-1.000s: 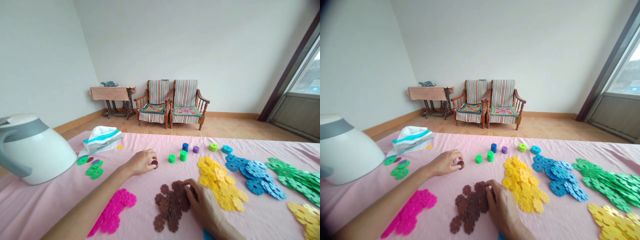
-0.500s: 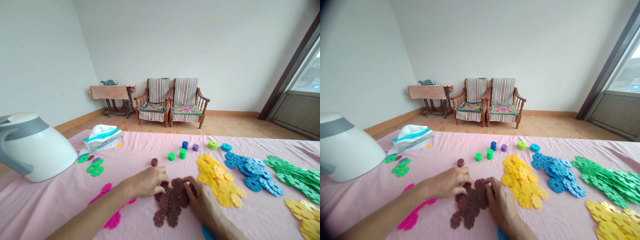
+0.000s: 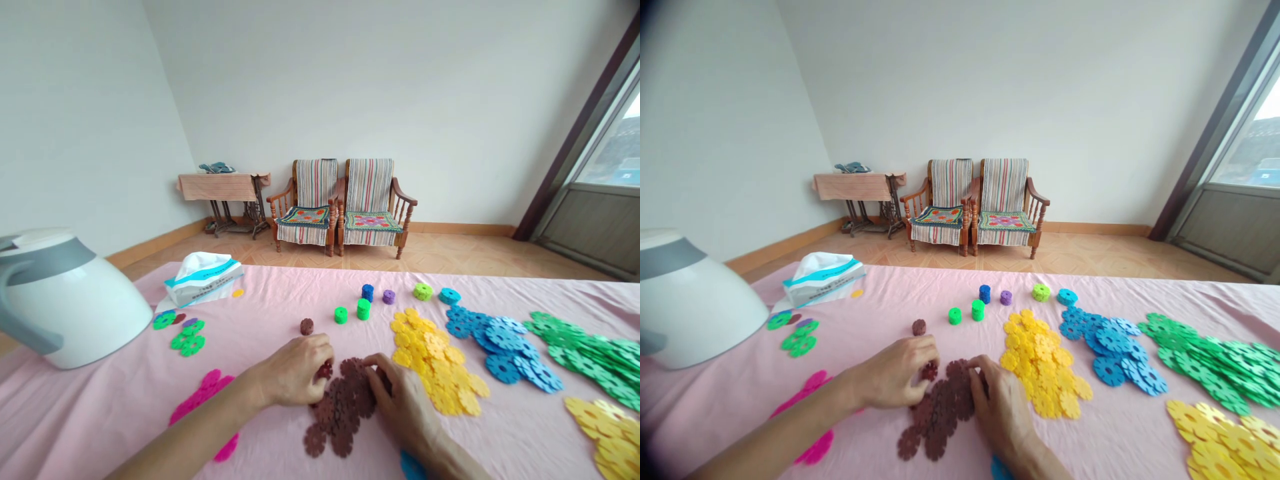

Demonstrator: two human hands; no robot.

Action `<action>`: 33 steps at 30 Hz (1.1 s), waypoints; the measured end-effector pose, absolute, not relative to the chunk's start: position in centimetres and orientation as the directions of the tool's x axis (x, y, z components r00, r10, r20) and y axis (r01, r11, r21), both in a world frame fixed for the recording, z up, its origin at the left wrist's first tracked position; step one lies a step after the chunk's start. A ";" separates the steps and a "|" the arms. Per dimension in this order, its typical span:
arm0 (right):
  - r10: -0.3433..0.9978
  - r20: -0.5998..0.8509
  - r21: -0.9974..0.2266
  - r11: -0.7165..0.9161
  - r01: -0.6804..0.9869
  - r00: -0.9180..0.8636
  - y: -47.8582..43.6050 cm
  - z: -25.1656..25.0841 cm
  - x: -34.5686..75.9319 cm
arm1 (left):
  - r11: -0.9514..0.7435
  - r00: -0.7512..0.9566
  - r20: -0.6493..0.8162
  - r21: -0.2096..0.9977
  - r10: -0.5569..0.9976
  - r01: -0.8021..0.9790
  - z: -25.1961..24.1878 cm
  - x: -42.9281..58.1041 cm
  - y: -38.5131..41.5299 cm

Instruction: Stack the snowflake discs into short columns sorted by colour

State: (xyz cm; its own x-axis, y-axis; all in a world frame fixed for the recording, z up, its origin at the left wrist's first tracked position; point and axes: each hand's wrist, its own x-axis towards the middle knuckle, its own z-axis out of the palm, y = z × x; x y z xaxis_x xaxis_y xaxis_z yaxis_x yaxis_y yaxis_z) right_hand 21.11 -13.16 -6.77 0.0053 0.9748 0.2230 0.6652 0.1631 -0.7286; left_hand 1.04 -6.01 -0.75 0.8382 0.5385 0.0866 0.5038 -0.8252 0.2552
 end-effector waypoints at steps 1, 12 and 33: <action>0.975 0.222 -0.726 0.162 0.668 0.005 -13.2 -6.8 21.1 | -0.818 0.824 0.115 0.259 0.554 0.513 -0.5 0.7 -5.6; 0.973 0.231 -0.699 0.164 0.696 0.002 -13.1 -6.7 21.0 | -0.722 0.703 0.180 0.256 0.689 0.642 1.1 -1.3 0.0; 0.970 0.243 -0.683 0.170 0.710 0.002 -13.2 -6.8 21.0 | -0.729 0.735 0.074 0.232 0.674 0.644 0.2 -1.0 0.8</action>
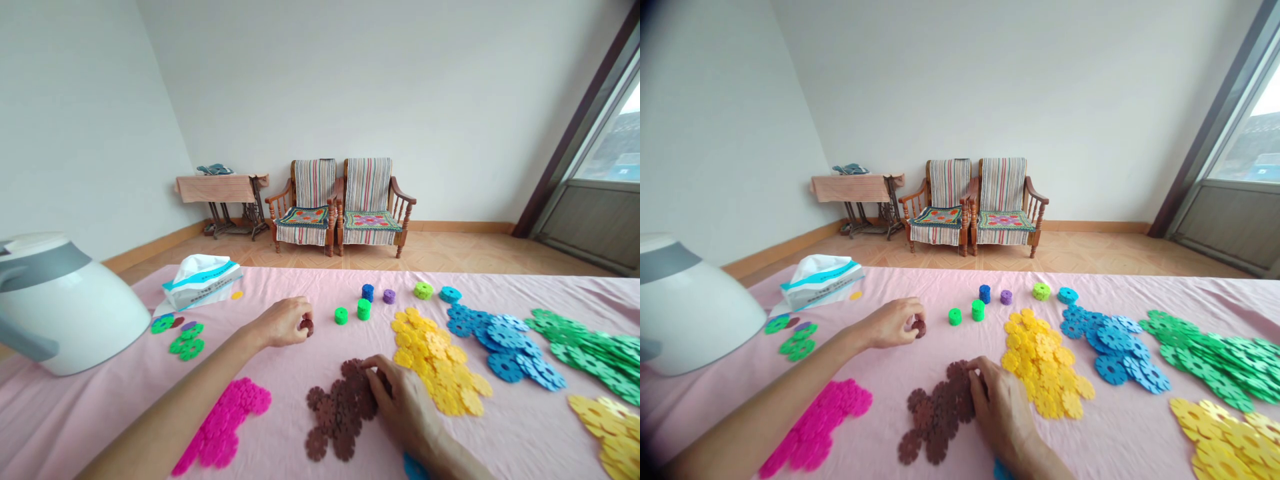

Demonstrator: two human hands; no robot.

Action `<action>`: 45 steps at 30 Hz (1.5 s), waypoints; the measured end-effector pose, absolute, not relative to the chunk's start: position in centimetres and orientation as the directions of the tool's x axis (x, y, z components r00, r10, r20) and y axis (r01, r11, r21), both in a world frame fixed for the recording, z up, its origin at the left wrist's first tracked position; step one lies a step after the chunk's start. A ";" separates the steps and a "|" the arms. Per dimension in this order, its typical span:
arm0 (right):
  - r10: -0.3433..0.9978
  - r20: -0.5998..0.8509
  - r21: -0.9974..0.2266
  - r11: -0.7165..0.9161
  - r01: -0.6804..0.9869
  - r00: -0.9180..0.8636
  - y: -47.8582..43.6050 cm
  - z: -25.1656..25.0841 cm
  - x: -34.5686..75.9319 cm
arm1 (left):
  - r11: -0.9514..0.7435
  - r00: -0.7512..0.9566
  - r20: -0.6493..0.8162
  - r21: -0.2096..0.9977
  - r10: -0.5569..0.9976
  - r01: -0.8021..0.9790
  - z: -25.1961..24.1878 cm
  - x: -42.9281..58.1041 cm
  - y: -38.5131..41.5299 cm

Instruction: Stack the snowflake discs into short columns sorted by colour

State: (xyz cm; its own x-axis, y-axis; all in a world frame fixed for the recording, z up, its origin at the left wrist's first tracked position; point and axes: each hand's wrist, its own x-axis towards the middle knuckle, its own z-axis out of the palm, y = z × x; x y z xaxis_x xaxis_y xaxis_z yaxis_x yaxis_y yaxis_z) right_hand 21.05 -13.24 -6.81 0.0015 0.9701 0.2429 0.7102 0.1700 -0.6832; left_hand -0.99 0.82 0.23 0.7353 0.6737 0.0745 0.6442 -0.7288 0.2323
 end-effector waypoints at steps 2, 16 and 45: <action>0.969 0.245 -0.683 0.171 0.710 0.002 -13.2 -6.8 21.1 | -0.728 0.735 0.074 0.231 0.674 0.645 0.3 -1.0 0.8; 0.966 0.259 -0.673 0.184 0.716 -0.004 -13.2 -6.6 21.0 | -0.753 0.884 -0.091 0.489 0.458 0.441 1.7 -0.9 -8.0; 0.972 0.235 -0.683 0.174 0.709 -0.012 -13.2 -6.8 21.1 | -0.588 0.571 0.178 0.411 0.801 0.697 0.0 -1.8 0.4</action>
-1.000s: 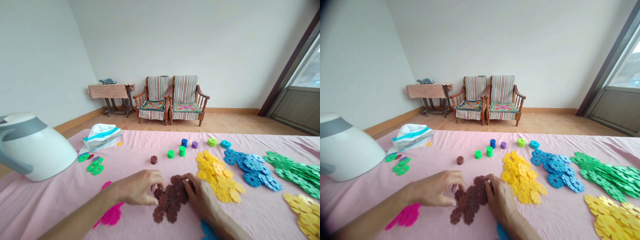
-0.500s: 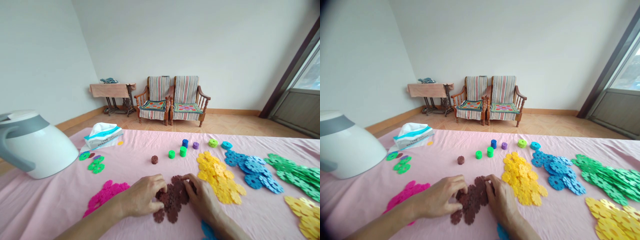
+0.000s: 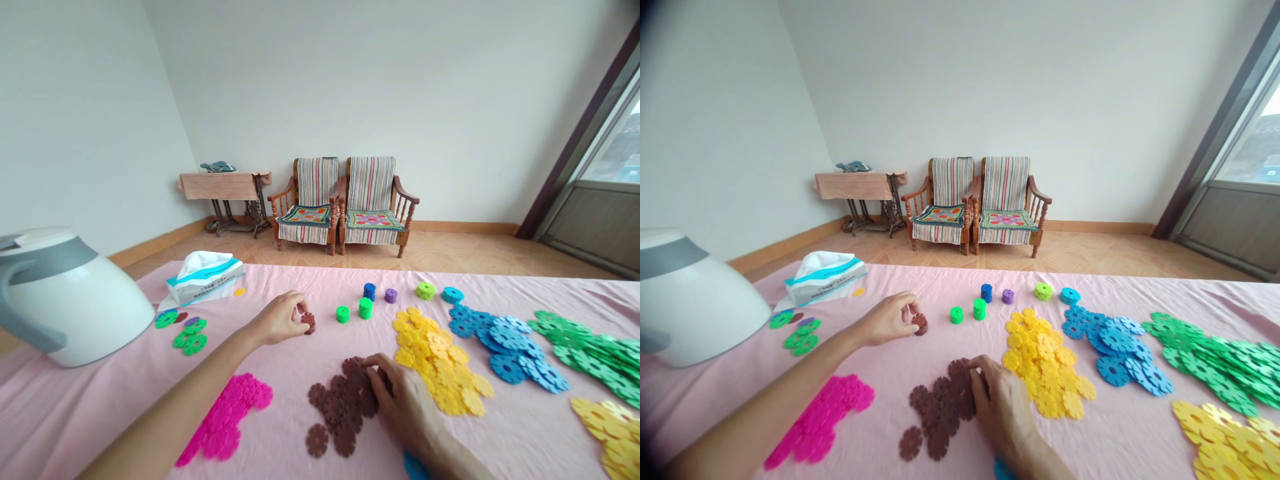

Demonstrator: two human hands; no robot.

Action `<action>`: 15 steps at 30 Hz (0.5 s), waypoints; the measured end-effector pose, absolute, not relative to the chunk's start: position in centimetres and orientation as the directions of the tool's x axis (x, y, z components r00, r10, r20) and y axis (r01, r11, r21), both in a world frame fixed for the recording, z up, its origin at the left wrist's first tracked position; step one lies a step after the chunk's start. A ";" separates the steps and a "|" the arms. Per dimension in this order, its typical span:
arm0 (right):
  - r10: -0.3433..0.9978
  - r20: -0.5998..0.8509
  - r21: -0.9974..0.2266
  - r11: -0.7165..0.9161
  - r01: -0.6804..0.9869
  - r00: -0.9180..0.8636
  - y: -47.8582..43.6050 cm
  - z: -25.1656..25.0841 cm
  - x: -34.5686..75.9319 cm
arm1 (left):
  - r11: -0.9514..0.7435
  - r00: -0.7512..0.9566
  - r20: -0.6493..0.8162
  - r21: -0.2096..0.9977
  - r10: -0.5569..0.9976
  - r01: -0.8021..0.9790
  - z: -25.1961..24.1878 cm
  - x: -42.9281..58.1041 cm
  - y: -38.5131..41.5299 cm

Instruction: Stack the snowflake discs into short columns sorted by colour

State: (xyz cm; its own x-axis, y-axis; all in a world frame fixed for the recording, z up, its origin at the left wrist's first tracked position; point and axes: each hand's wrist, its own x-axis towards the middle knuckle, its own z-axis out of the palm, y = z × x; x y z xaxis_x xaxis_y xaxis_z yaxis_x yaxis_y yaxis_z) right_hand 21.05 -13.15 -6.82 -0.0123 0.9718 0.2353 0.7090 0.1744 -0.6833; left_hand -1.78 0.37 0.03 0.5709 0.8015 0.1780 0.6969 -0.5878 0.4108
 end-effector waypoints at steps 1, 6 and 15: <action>0.972 0.235 -0.684 0.174 0.708 -0.012 -13.1 -6.8 21.1 | -0.591 0.579 0.165 0.398 0.798 0.701 -0.1 -1.7 0.7; 0.972 0.233 -0.685 0.172 0.708 -0.011 -13.1 -7.0 21.1 | -0.612 0.615 0.122 0.361 0.779 0.704 -0.5 -1.6 1.1; 0.972 0.236 -0.686 0.174 0.707 -0.011 -13.1 -6.9 21.1 | -0.605 0.615 0.099 0.357 0.782 0.712 -0.4 -1.7 1.7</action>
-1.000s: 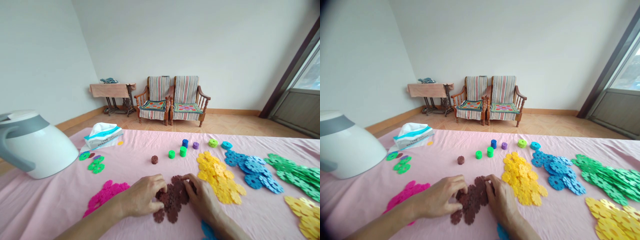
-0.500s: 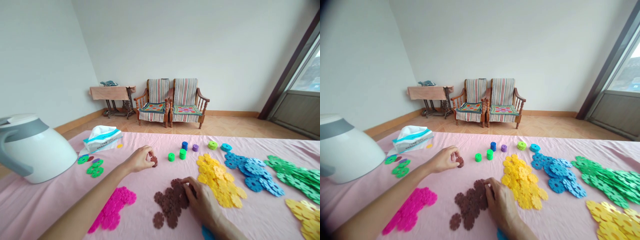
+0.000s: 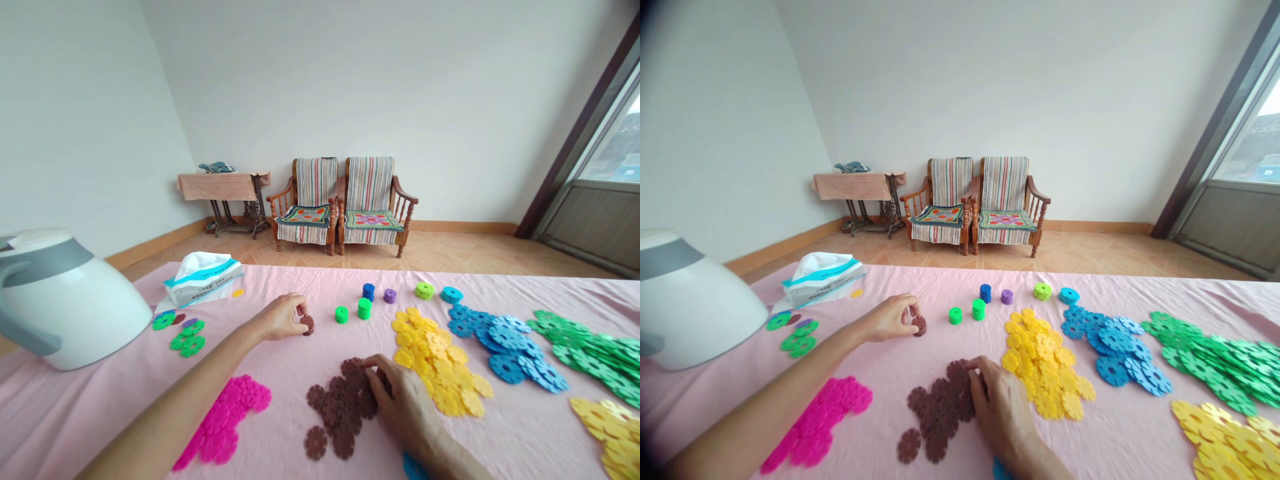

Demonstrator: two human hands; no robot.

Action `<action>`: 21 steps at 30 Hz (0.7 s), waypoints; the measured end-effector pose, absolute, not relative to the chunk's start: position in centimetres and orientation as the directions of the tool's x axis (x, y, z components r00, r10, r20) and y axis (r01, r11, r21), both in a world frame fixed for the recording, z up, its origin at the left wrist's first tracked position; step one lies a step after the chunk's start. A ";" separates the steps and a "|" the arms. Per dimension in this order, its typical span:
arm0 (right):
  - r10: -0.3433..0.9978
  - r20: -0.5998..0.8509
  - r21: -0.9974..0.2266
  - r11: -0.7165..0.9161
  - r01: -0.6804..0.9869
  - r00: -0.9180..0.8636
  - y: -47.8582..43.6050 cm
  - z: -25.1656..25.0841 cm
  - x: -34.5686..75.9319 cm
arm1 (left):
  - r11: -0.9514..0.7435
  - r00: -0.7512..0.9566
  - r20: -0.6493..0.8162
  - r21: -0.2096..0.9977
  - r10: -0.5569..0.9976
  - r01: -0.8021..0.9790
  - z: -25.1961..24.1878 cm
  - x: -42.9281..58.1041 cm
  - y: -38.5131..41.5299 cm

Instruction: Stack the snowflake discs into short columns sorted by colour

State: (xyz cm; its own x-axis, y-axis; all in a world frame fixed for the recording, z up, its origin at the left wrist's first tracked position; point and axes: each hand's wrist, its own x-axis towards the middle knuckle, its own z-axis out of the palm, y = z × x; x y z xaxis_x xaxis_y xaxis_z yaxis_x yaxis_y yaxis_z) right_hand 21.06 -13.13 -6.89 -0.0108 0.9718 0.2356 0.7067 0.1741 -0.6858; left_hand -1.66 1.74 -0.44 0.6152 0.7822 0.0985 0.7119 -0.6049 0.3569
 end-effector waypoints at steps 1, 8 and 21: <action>0.972 0.236 -0.687 0.175 0.706 -0.011 -13.1 -6.9 21.1 | -0.603 0.614 0.097 0.357 0.783 0.713 -0.5 -1.7 1.8; 0.972 0.237 -0.686 0.172 0.707 -0.006 -13.2 -6.7 21.0 | -0.601 0.614 0.094 0.366 0.784 0.711 -0.7 -1.6 1.8; 0.972 0.236 -0.671 0.165 0.723 -0.003 -13.2 -6.8 21.0 | -0.644 0.778 -0.031 0.541 0.628 0.541 1.6 -2.6 -4.4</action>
